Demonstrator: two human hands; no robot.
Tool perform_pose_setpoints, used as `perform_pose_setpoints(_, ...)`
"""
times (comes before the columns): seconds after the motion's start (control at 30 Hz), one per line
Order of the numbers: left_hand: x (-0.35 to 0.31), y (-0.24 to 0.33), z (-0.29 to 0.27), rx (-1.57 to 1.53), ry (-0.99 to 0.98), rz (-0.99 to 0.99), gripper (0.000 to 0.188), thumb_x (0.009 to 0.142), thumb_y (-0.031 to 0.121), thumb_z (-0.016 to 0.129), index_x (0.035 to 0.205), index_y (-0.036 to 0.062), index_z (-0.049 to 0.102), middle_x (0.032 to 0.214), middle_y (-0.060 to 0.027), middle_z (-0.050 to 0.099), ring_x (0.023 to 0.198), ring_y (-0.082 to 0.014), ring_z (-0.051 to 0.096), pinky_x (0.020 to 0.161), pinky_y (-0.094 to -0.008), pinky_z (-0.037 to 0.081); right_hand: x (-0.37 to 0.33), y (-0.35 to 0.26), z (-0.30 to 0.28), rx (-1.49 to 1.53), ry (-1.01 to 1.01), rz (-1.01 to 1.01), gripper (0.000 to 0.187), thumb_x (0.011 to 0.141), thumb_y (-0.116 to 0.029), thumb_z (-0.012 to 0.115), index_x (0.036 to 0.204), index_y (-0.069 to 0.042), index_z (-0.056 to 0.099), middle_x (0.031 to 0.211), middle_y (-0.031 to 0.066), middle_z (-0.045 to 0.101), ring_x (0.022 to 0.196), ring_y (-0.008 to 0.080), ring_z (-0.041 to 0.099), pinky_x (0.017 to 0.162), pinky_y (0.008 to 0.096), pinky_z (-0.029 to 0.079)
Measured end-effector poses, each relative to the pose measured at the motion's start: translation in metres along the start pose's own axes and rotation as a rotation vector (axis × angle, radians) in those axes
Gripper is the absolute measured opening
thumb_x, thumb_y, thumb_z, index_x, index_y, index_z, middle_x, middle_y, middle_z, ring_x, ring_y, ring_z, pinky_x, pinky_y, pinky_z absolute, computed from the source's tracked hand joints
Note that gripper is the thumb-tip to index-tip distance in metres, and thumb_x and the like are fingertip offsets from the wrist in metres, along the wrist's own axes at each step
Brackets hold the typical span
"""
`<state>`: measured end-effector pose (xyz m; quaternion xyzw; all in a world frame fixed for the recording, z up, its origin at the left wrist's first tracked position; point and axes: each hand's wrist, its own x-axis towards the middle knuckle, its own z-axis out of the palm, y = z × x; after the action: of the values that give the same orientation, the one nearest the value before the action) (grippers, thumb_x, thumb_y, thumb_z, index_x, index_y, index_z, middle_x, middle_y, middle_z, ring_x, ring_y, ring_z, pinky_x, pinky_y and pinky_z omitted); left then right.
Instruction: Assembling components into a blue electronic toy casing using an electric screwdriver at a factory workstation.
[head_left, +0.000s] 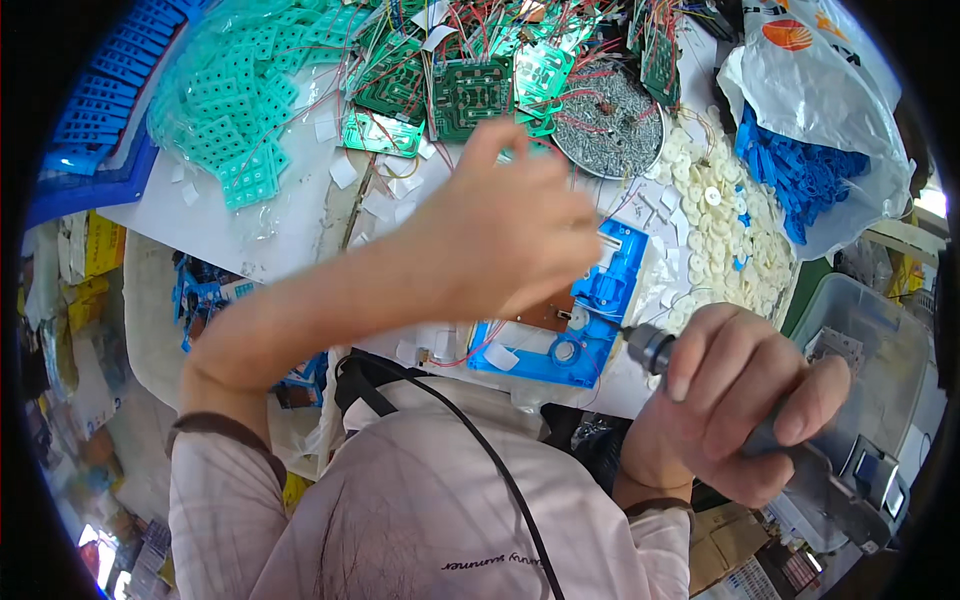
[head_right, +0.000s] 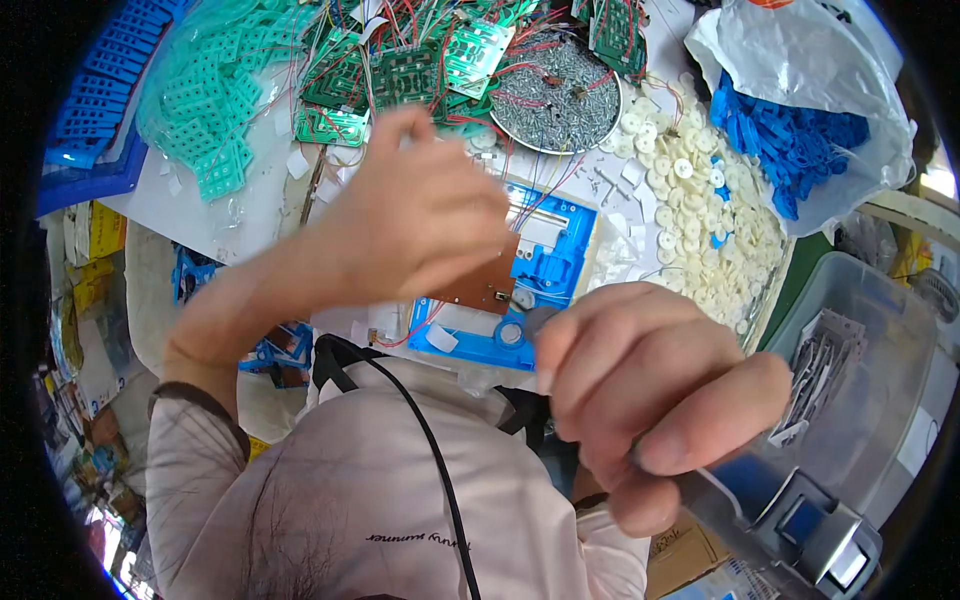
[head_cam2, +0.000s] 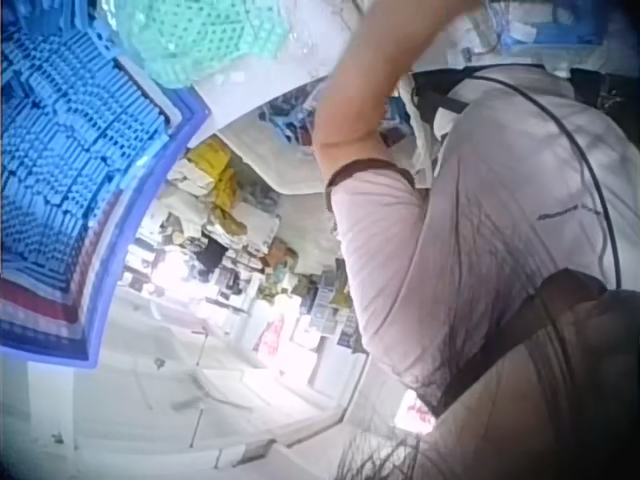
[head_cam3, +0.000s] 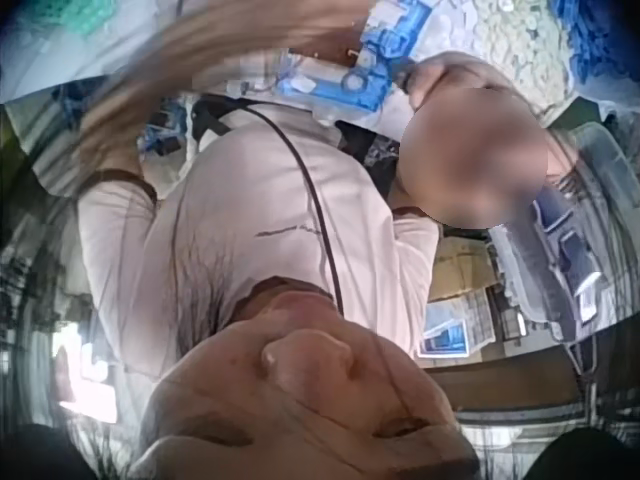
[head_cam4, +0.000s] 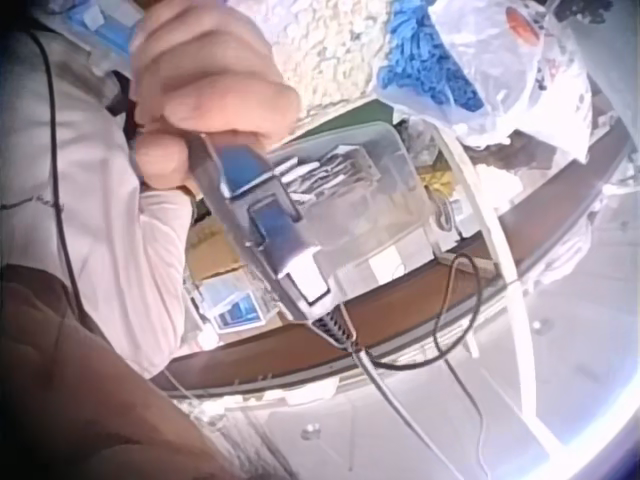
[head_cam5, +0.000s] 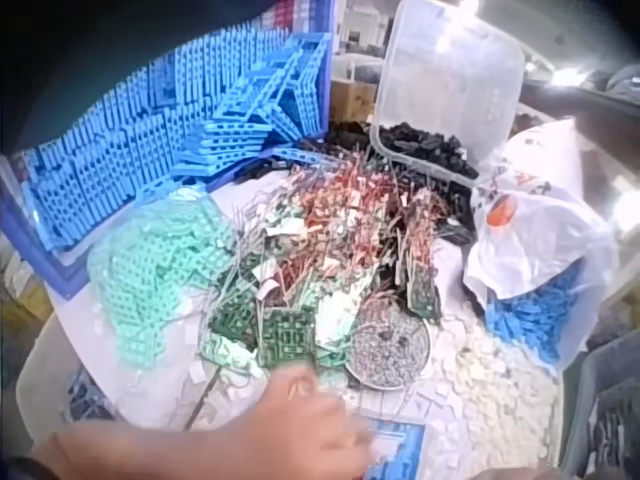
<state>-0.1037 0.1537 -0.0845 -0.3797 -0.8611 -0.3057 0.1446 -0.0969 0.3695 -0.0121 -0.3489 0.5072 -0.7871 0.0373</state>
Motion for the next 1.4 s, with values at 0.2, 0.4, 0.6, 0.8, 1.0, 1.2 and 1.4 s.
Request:
perform_pose_setpoints(0.2, -0.05, 0.029, 0.007, -0.309, -0.015, -0.247, 0.018, 0.077, 0.014, 0.078, 0.093, 0.0178, 0.071, 0.094, 0.006, 0.068, 0.087, -0.0159, 0.058, 0.091, -0.0448, 0.031, -0.002, 0.015, 0.024, 0.052, -0.003, 0.072, 0.035, 0.087, -0.035, 0.08, 0.093, -0.019, 0.049, 0.059, -0.0067, 0.057, 0.046, 0.009, 0.052, 0.05, 0.0274, 0.048)
perform_pose_setpoints(0.4, -0.066, 0.033, 0.008, -0.269, 0.048, -0.308, 0.022, 0.073, 0.015, 0.08, 0.093, 0.017, 0.071, 0.093, 0.0061, 0.068, 0.085, -0.0161, 0.058, 0.09, -0.0449, 0.031, 0.001, 0.025, 0.034, 0.06, -0.057, 0.082, 0.035, 0.088, -0.032, 0.08, 0.094, -0.018, 0.048, 0.059, -0.0058, 0.057, 0.046, 0.0104, 0.053, 0.049, 0.0292, 0.048)
perform_pose_setpoints(0.6, -0.08, 0.041, 0.005, -0.031, 0.073, -0.31, 0.026, 0.072, 0.026, 0.081, 0.095, 0.0176, 0.072, 0.106, 0.0073, 0.067, 0.093, -0.0155, 0.057, 0.095, -0.0493, 0.029, 0.004, 0.043, 0.029, 0.082, 0.027, 0.134, 0.031, 0.09, -0.017, 0.075, 0.103, -0.01, 0.048, 0.071, 0.0043, 0.057, 0.06, 0.0177, 0.053, 0.063, 0.0366, 0.047)
perform_pose_setpoints(0.8, -0.086, 0.046, 0.015, 0.065, 0.018, -0.237, 0.024, 0.075, 0.029, 0.078, 0.095, 0.0168, 0.073, 0.109, 0.0077, 0.065, 0.1, -0.0151, 0.056, 0.098, -0.0523, 0.029, 0.004, 0.064, 0.031, 0.023, -0.013, 0.157, 0.027, 0.091, -0.006, 0.07, 0.102, -0.006, 0.045, 0.075, 0.0081, 0.057, 0.066, 0.0183, 0.053, 0.071, 0.0389, 0.048)
perform_pose_setpoints(1.0, -0.084, 0.047, 0.01, 0.003, 0.014, -0.261, 0.021, 0.077, 0.025, 0.077, 0.094, 0.014, 0.072, 0.107, 0.0067, 0.065, 0.103, -0.0146, 0.055, 0.099, -0.0509, 0.03, 0.004, 0.066, 0.048, -0.2, 0.007, 0.232, 0.037, 0.093, -0.021, 0.075, 0.092, -0.01, 0.039, 0.061, 0.0038, 0.052, 0.054, 0.0155, 0.048, 0.056, 0.0352, 0.044)
perform_pose_setpoints(1.2, -0.086, 0.052, 0.004, -0.149, -0.064, -0.277, 0.034, 0.069, 0.027, 0.082, 0.098, 0.0135, 0.068, 0.11, 0.0002, 0.06, 0.105, -0.0197, 0.054, 0.096, -0.0507, 0.031, 0.01, 0.065, 0.02, -0.089, 0.004, 0.096, 0.036, 0.09, -0.021, 0.074, 0.109, -0.007, 0.047, 0.068, 0.0031, 0.055, 0.059, 0.0153, 0.052, 0.06, 0.0338, 0.046)
perform_pose_setpoints(1.4, -0.076, 0.071, 0.0, -0.105, -0.231, -0.287, 0.039, 0.068, 0.027, 0.083, 0.099, 0.0114, 0.066, 0.107, -0.0027, 0.056, 0.105, -0.0239, 0.053, 0.093, -0.0504, 0.031, 0.026, 0.017, -0.002, -0.47, 0.198, -0.062, 0.059, 0.095, -0.033, 0.065, 0.144, -0.01, 0.041, 0.098, 0.0131, 0.06, 0.092, 0.0273, 0.061, 0.083, 0.048, 0.05)
